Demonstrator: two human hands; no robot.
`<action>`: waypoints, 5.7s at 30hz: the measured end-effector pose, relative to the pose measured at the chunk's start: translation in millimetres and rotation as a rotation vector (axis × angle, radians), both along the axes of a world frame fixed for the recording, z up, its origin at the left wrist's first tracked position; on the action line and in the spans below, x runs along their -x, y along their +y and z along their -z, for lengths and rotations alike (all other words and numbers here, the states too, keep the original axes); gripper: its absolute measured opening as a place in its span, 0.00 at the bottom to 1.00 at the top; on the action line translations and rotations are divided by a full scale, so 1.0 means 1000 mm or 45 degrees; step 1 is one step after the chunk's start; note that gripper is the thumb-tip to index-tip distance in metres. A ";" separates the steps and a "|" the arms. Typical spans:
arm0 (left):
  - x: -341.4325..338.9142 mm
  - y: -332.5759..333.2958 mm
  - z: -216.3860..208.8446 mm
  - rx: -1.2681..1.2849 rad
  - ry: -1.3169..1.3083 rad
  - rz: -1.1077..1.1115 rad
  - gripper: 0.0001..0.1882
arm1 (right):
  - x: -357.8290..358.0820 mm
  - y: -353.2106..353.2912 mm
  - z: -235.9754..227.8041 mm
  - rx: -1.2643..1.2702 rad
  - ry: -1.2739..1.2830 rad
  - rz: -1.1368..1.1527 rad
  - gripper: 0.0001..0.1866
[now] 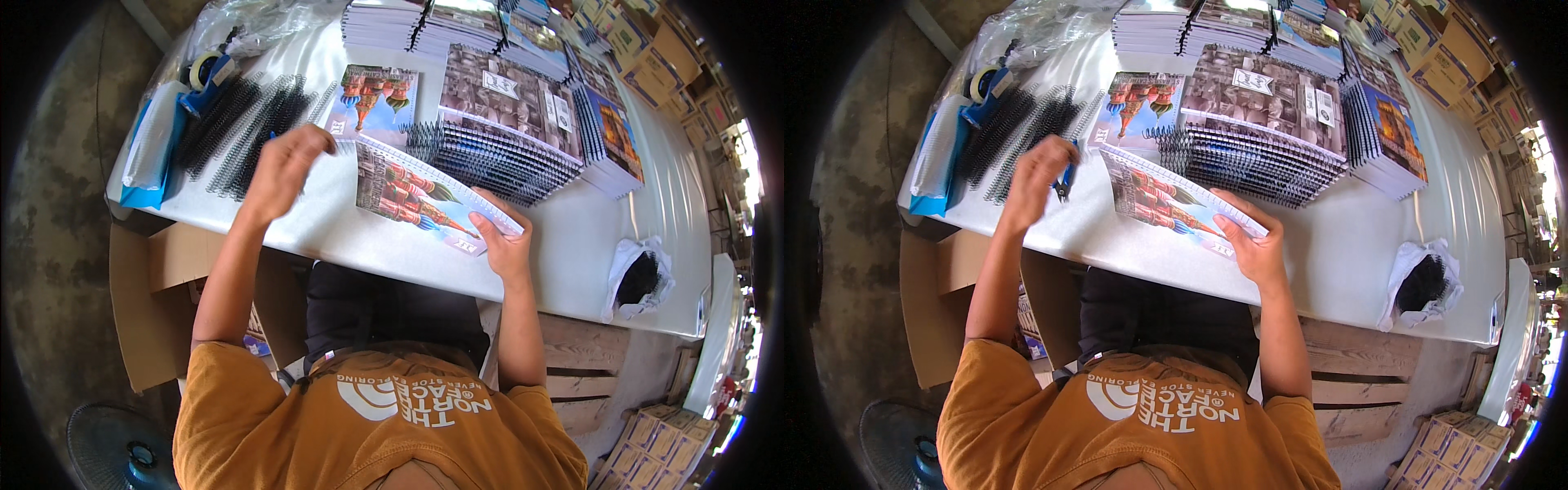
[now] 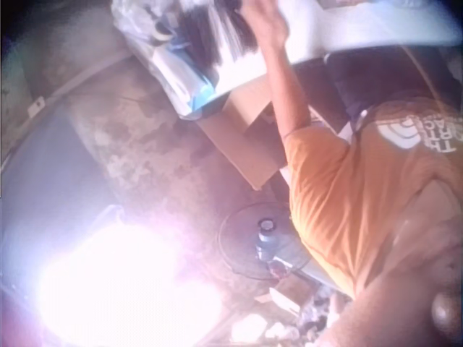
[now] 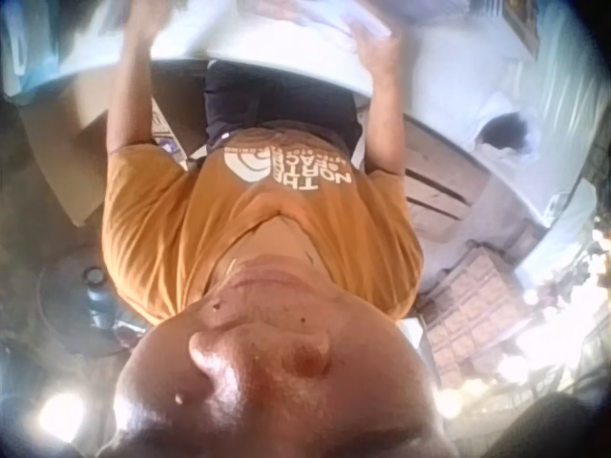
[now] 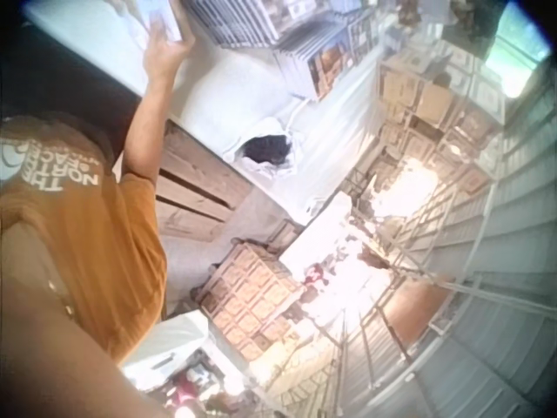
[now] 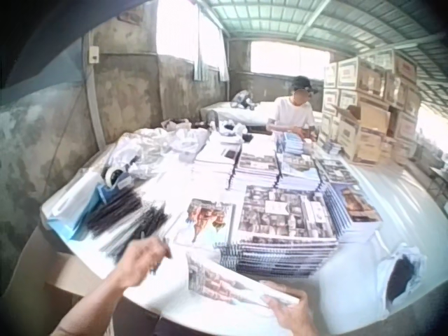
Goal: The person binds a notepad by inserting a plastic spiral through the pre-punched holes of a paper stack, crimps the ends of the spiral with a tool, and places the completed notepad into a box.
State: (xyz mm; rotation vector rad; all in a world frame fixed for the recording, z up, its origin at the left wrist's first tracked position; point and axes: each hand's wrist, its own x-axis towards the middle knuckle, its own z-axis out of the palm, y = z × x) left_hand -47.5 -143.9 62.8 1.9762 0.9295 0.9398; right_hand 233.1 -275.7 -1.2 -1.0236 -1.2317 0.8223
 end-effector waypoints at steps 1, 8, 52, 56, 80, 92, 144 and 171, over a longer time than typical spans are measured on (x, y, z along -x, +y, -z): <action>-0.003 -0.004 0.005 -0.037 0.002 0.046 0.19 | 0.000 0.000 0.000 -0.004 -0.006 -0.003 0.15; -0.008 -0.004 0.004 -0.068 0.234 0.037 0.21 | -0.003 -0.002 -0.005 0.001 -0.021 -0.063 0.14; -0.023 -0.031 -0.067 -0.907 1.111 0.242 0.12 | 0.024 -0.018 -0.012 -0.345 -0.467 -0.001 0.14; -0.019 -0.028 -0.011 -1.413 0.657 -0.401 0.46 | 0.029 -0.023 -0.009 -0.361 -0.455 0.033 0.15; 0.005 -0.010 0.073 -1.620 0.131 -0.573 0.58 | 0.050 -0.039 -0.003 -0.570 -0.604 0.071 0.16; -0.016 -0.054 0.080 -1.443 0.292 -0.131 0.61 | 0.054 -0.032 -0.003 -0.690 -0.647 0.062 0.15; -0.046 -0.101 0.094 -1.402 0.128 0.121 0.48 | 0.071 -0.020 -0.002 -0.324 -0.451 -0.117 0.26; -0.020 -0.154 -0.060 -0.429 0.076 0.411 0.27 | 0.097 -0.032 -0.091 -0.812 -0.804 0.004 0.38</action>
